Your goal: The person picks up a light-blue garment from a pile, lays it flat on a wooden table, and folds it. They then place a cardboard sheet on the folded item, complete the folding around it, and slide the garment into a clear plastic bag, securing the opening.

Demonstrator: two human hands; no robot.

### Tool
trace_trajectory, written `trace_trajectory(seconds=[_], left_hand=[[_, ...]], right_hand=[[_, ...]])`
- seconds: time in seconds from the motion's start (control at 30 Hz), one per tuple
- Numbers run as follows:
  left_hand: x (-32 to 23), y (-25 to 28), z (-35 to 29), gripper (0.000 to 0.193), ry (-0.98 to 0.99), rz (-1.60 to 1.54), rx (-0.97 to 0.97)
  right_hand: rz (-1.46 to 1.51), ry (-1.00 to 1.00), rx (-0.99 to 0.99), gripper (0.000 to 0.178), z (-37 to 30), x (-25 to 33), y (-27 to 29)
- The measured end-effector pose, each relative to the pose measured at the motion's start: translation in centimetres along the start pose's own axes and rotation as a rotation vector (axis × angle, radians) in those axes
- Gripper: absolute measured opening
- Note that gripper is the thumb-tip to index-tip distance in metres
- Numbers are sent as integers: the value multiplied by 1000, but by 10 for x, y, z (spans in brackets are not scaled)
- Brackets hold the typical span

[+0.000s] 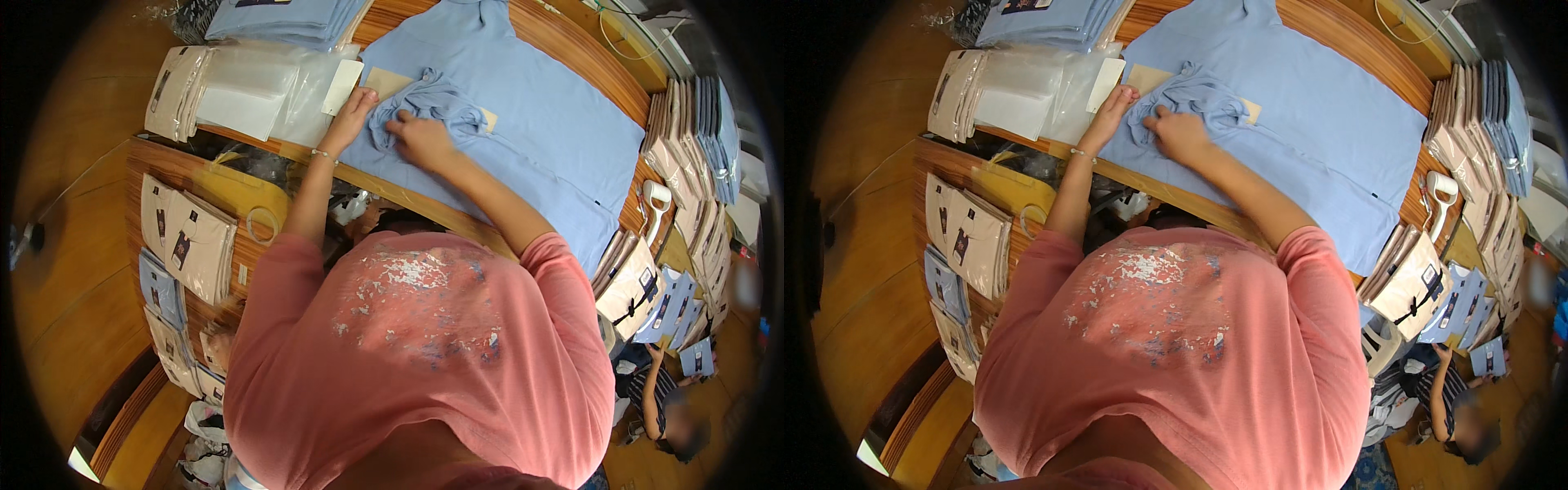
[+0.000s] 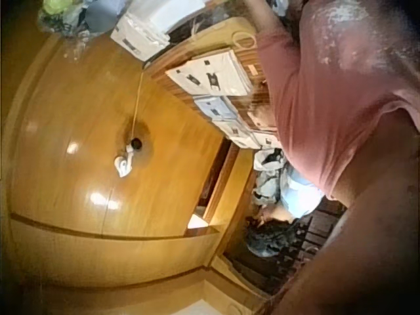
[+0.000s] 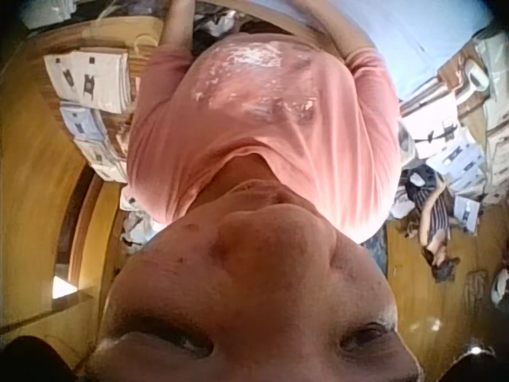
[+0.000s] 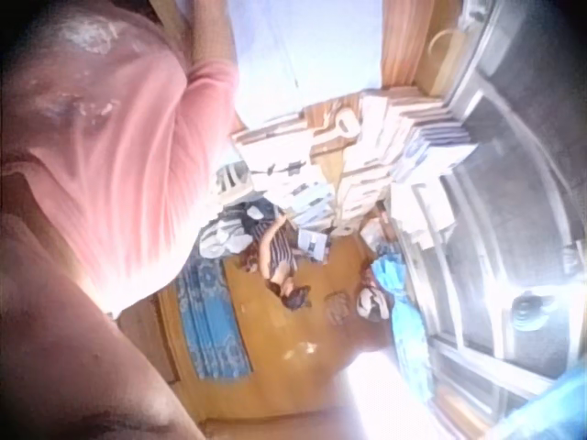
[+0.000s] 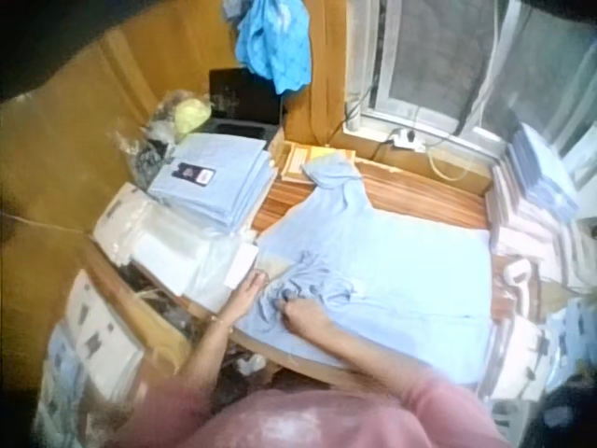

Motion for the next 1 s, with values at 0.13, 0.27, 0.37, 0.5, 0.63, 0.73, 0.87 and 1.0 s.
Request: trace_trajectory(seconds=[0.13, 0.27, 0.37, 0.5, 0.63, 0.73, 0.87, 1.0], left_hand=[[-10, 2, -12, 36, 58, 20, 73], [-27, -12, -9, 43, -93, 390, 116], [-27, -16, -2, 39, -112, 584, 105], [-24, -10, -4, 30, -145, 719, -4], [-99, -34, -35, 28, -451, 675, -140], [-41, -55, -54, 42, 312, -237, 195], [2, -67, -73, 63, 589, -887, 124], [6, -69, -75, 57, 603, -1004, -43]], right_hand=[[452, -17, -308, 41, 19, -100, 83], [402, -321, -633, 38, 5, -260, 196], [322, -284, -581, 38, 6, -296, 210], [194, -158, -586, 36, -4, -251, 202], [84, -178, -567, 30, -66, -154, 214], [21, -24, -649, 32, -125, -110, 214], [271, -279, -601, 41, -223, -96, 181], [269, -446, -428, 51, -282, -135, 74]])
Point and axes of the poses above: each hand's wrist, its own z-axis towards the middle knuckle, its own y-axis out of the back of the hand, x = y × z, the point moved 6 cm from there along z, towards the middle knuckle, and after that the axes turned 4 degrees about -z, right-handed, at the moved point
